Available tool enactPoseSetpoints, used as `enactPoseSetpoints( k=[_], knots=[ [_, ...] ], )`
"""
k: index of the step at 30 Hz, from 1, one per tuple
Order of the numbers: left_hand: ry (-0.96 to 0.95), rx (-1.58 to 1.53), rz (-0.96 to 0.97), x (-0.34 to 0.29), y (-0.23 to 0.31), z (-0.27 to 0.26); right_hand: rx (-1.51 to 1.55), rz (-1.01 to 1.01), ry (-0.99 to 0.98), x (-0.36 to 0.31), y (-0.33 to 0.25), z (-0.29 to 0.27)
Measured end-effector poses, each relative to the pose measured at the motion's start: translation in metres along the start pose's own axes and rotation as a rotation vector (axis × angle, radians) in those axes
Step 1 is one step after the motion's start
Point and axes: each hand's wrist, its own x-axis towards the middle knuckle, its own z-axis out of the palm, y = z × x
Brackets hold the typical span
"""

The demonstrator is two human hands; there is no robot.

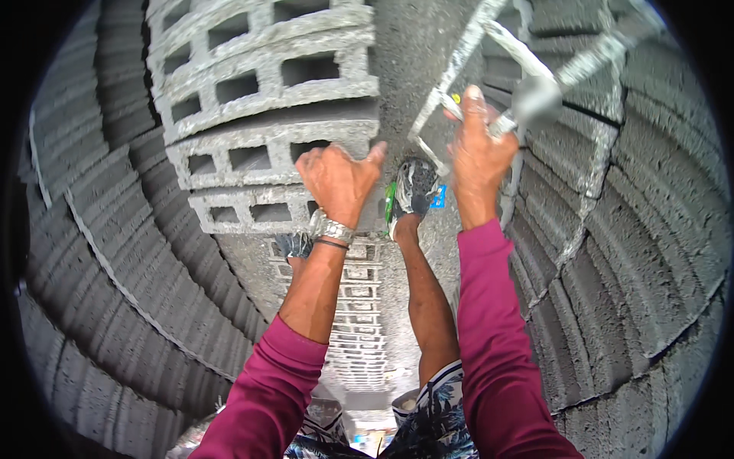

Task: The person lifts individual concrete hollow blocks by hand from a pile and stacks them onto an adjacent row, occasionally moving a metal spacer tool.

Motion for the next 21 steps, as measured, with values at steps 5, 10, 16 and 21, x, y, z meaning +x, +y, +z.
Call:
enactPoseSetpoints(
  k=[5, 10, 16, 21],
  knots=[
    [-0.275, -0.028, -0.158, 0.003, 0.002, -0.006, 0.157, 0.094, 0.007, 0.03, 0.039, -0.005],
    [-0.316, -0.135, -0.329, 0.005, -0.021, -0.058, 0.277, -0.15, -0.08, 0.049, 0.033, 0.001],
    [-0.292, -0.23, -0.259, 0.005, -0.025, -0.079, 0.234, -0.051, -0.043, 0.041, 0.019, 0.027],
    [-0.3, -0.183, -0.15, 0.008, -0.024, -0.072, 0.052, 0.11, -0.086, 0.035, 0.103, 0.054]
  ],
)
